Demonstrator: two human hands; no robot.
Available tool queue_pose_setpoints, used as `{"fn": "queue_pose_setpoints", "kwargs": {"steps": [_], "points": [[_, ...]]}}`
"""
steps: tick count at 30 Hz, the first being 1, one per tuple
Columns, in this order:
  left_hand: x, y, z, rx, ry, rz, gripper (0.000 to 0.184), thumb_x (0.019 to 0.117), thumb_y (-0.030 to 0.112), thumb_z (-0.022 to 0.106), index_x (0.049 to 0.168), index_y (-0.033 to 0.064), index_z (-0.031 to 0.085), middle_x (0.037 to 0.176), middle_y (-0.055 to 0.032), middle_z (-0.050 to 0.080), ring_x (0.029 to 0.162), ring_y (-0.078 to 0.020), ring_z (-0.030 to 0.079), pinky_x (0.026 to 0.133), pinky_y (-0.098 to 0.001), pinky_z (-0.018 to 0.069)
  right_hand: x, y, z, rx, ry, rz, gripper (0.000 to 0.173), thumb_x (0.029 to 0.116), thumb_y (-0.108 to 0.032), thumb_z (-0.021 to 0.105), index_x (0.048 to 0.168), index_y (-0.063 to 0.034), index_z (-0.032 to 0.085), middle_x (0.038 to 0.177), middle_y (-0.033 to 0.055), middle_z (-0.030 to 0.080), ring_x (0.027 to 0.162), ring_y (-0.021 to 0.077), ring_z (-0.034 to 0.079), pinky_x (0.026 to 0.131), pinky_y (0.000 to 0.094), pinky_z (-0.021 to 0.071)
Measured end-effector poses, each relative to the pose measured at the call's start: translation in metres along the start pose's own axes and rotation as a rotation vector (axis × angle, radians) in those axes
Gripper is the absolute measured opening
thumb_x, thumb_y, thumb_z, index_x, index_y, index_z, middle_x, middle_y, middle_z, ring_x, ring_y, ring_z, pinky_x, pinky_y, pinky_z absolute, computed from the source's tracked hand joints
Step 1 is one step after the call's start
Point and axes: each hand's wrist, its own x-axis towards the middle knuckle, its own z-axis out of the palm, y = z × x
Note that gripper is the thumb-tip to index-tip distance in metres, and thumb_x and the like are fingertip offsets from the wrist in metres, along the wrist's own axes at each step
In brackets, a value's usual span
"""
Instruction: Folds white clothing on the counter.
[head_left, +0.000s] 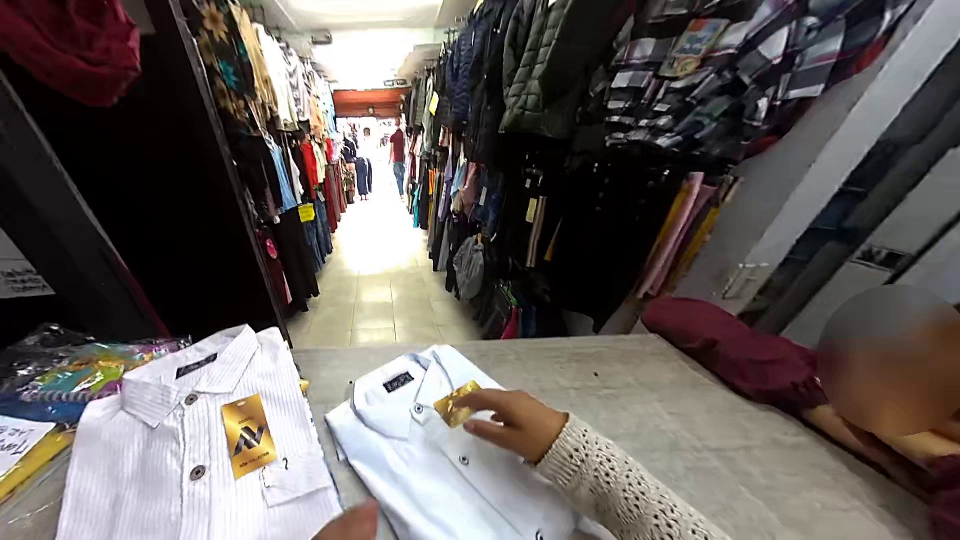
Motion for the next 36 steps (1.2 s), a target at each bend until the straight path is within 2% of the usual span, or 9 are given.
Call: {"fn": "queue_pose_setpoints", "kwargs": {"steps": [2, 4, 10, 16, 20, 23, 28, 32, 36], "points": [[0.011, -0.047, 0.041, -0.066, 0.032, -0.380, 0.051, 0.0952, 0.002, 0.053, 0.135, -0.0272, 0.039, 0.145, -0.0456, 0.038, 0.138, -0.0468, 0.043, 0.112, -0.0500, 0.0399, 0.017, 0.036, -0.020, 0.004, 0.087, 0.133, 0.044, 0.1036, -0.019, 0.057, 0.136, 0.0095, 0.057, 0.136, 0.0301, 0.059, 0.124, 0.0415, 0.060, 0.108, 0.0518, 0.0447], [0.024, -0.070, 0.066, -0.051, 0.130, -0.581, 0.062, 0.0930, -0.002, 0.055, 0.144, -0.0262, 0.029, 0.153, -0.0485, 0.021, 0.145, -0.0554, 0.028, 0.118, -0.0528, 0.0308, 0.031, 0.063, -0.031, 0.052, 0.089, 0.241, 0.046, 0.1041, -0.019, 0.057, 0.139, 0.0105, 0.052, 0.137, 0.0302, 0.058, 0.126, 0.0399, 0.059, 0.110, 0.0495, 0.0431], [0.078, -0.090, 0.102, 0.060, 0.289, -0.646, 0.069, 0.0932, -0.006, 0.058, 0.152, -0.0178, 0.023, 0.157, -0.0420, 0.023, 0.148, -0.0477, 0.029, 0.122, -0.0483, 0.0260, 0.051, 0.102, -0.042, 0.445, 0.095, 0.266, 0.048, 0.0986, -0.012, 0.065, 0.140, 0.0049, 0.048, 0.121, 0.0190, 0.066, 0.101, 0.0175, 0.066, 0.093, 0.0360, 0.0523], [0.176, -0.122, 0.125, -0.010, 0.329, -0.815, 0.073, 0.0984, 0.011, 0.066, 0.154, -0.0094, 0.023, 0.154, -0.0311, 0.039, 0.142, -0.0382, 0.043, 0.115, -0.0468, 0.0380, 0.053, 0.144, -0.070, 0.747, 0.225, 0.348, 0.021, 0.1032, -0.012, 0.058, 0.118, 0.0019, 0.061, 0.090, 0.0026, 0.068, 0.076, 0.0044, 0.066, 0.076, 0.0252, 0.0559], [0.214, -0.144, 0.150, -0.167, 0.386, -0.826, 0.047, 0.1008, 0.012, 0.063, 0.139, -0.0097, 0.046, 0.125, -0.0265, 0.062, 0.107, -0.0263, 0.065, 0.092, -0.0399, 0.0534, 0.049, 0.173, -0.083, 0.950, 0.389, 0.301, 0.013, 0.1051, -0.006, 0.051, 0.111, -0.0003, 0.061, 0.080, -0.0002, 0.069, 0.069, 0.0040, 0.067, 0.070, 0.0228, 0.0576], [0.235, -0.153, 0.160, -0.162, 0.268, -0.775, 0.031, 0.1025, 0.011, 0.060, 0.127, -0.0072, 0.056, 0.106, -0.0178, 0.066, 0.086, -0.0153, 0.066, 0.080, -0.0320, 0.0553, 0.055, 0.186, -0.088, 1.029, 0.401, 0.303, 0.013, 0.1059, -0.004, 0.048, 0.107, -0.0017, 0.060, 0.077, -0.0001, 0.069, 0.068, 0.0046, 0.068, 0.068, 0.0222, 0.0578], [0.256, -0.198, 0.160, -0.101, 0.179, -0.756, 0.031, 0.1025, 0.014, 0.061, 0.128, -0.0035, 0.059, 0.103, -0.0163, 0.070, 0.085, -0.0176, 0.069, 0.080, -0.0358, 0.0575, 0.068, 0.197, -0.089, 1.016, 0.473, 0.346, 0.022, 0.1096, -0.012, 0.043, 0.125, -0.0002, 0.054, 0.086, 0.0056, 0.068, 0.073, 0.0070, 0.068, 0.069, 0.0245, 0.0579], [0.258, -0.223, 0.159, -0.035, 0.247, -0.695, 0.033, 0.0960, 0.005, 0.069, 0.127, -0.0020, 0.061, 0.106, -0.0166, 0.071, 0.090, -0.0215, 0.071, 0.083, -0.0397, 0.0580, 0.077, 0.211, -0.081, 0.759, 0.600, 0.247, 0.038, 0.1104, -0.015, 0.042, 0.147, -0.0060, 0.049, 0.112, 0.0132, 0.070, 0.096, 0.0134, 0.068, 0.089, 0.0333, 0.0550], [0.254, -0.228, 0.154, 0.146, 0.322, -0.540, 0.022, 0.0900, 0.009, 0.077, 0.107, -0.0019, 0.068, 0.112, -0.0191, 0.067, 0.101, -0.0283, 0.065, 0.089, -0.0468, 0.0535, 0.079, 0.227, -0.076, 0.331, 0.698, 0.126, 0.031, 0.1061, -0.014, 0.052, 0.126, 0.0018, 0.068, 0.150, 0.0240, 0.048, 0.137, 0.0343, 0.049, 0.113, 0.0496, 0.0399]]}}
